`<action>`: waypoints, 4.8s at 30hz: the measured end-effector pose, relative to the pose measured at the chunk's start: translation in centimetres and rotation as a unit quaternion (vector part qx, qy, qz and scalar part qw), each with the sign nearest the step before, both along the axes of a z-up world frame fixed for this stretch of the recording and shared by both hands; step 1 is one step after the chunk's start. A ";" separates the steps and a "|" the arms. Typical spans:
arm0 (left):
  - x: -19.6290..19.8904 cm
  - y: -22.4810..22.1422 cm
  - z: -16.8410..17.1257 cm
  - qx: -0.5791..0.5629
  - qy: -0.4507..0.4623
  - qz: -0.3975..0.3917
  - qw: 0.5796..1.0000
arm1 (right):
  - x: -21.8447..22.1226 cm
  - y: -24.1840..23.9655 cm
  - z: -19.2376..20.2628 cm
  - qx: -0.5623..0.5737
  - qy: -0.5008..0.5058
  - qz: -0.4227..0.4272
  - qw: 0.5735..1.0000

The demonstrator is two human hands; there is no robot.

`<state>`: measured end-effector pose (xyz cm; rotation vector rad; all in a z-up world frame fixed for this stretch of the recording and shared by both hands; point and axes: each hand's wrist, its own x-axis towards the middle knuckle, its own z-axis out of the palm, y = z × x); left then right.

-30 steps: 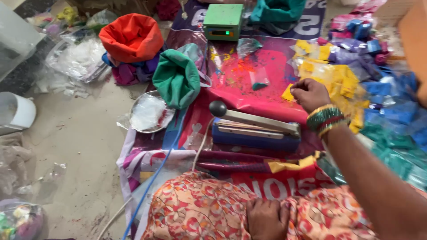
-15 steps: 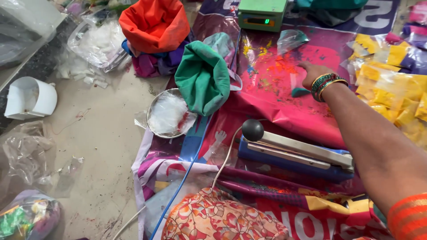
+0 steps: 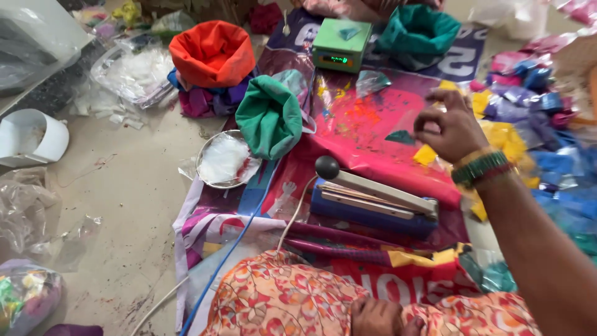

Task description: The person seals small plastic pouches filled with colored powder using a manual heat sealer.

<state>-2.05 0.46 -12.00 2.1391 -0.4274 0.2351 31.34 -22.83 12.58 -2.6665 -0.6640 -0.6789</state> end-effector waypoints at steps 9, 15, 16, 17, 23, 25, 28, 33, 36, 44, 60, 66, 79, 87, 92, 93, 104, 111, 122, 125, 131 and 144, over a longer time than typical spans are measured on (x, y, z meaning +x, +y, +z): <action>7.2 2.0 10.9 -0.545 0.294 -0.053 0.784 | -21.4 4.4 -4.0 0.350 0.377 0.084 0.853; 6.9 3.6 11.3 -0.569 0.387 -0.122 0.716 | -23.8 6.4 -5.5 0.285 0.315 0.145 0.893; 6.8 3.7 11.3 -0.584 0.381 -0.108 0.709 | -23.8 6.7 -5.4 0.276 0.314 0.168 0.893; 6.9 3.6 10.7 -0.584 0.380 -0.107 0.709 | -23.8 6.8 -5.0 0.276 0.314 0.170 0.893; 6.9 4.3 8.3 -0.562 0.336 0.013 0.756 | -23.5 6.4 -5.7 0.064 0.338 0.155 0.926; 6.8 3.9 10.6 -0.484 0.252 0.022 0.837 | -23.4 6.1 -6.1 0.059 0.330 0.158 0.929; 6.7 4.0 12.3 -0.531 0.285 0.057 0.796 | -23.6 6.6 -9.0 0.273 0.365 0.112 0.883; 6.4 4.0 13.8 -0.431 0.169 0.032 0.886 | -23.7 9.0 -13.8 0.618 0.484 0.036 0.618; 6.6 4.4 16.2 -0.339 0.201 0.084 0.915 | -23.7 9.5 -15.0 0.660 0.513 0.024 0.548; 8.6 6.5 12.4 -0.493 0.239 0.013 0.837 | -23.7 10.9 -12.8 0.711 0.445 0.067 0.541; 11.6 4.7 13.5 -0.541 0.307 0.118 0.774 | -23.8 13.2 -13.2 0.757 0.507 0.029 0.411; 13.5 4.1 14.1 -0.511 0.264 0.093 0.813 | -22.1 13.2 -16.4 0.798 0.459 0.043 0.388; 28.4 5.5 21.9 0.092 -0.171 0.232 0.953 | -15.9 13.1 -19.2 0.789 0.457 -0.066 0.407; 33.1 4.8 20.3 0.276 -0.079 0.212 0.934 | -14.7 13.1 -18.6 0.829 0.395 -0.070 0.390; 33.1 4.1 19.8 0.337 0.067 0.204 0.917 | -14.3 12.6 -19.2 0.843 0.372 -0.099 0.375; 33.1 4.2 19.3 0.338 0.063 0.205 0.916 | -14.3 12.5 -18.9 0.843 0.368 -0.106 0.377; 34.4 5.6 12.9 0.315 0.072 0.200 0.925 | -14.4 12.4 -19.5 0.844 0.361 -0.108 0.381; 34.3 5.9 12.0 0.307 0.037 0.212 0.927 | -15.3 13.9 -18.5 0.812 0.363 -0.166 0.426; 34.2 5.9 12.0 0.238 0.005 0.213 0.948 | -15.3 14.1 -18.5 0.817 0.356 -0.201 0.406; 34.2 5.9 12.9 0.240 0.024 0.214 0.947 | -15.1 14.1 -18.7 0.821 0.363 -0.185 0.401; 33.1 6.9 13.6 0.196 -0.041 0.204 0.958 | -15.2 13.3 -19.4 0.825 0.387 -0.137 0.388; 21.8 -0.6 7.4 -0.376 0.324 0.244 0.833 | -14.5 12.8 -18.0 0.859 0.331 -0.151 0.361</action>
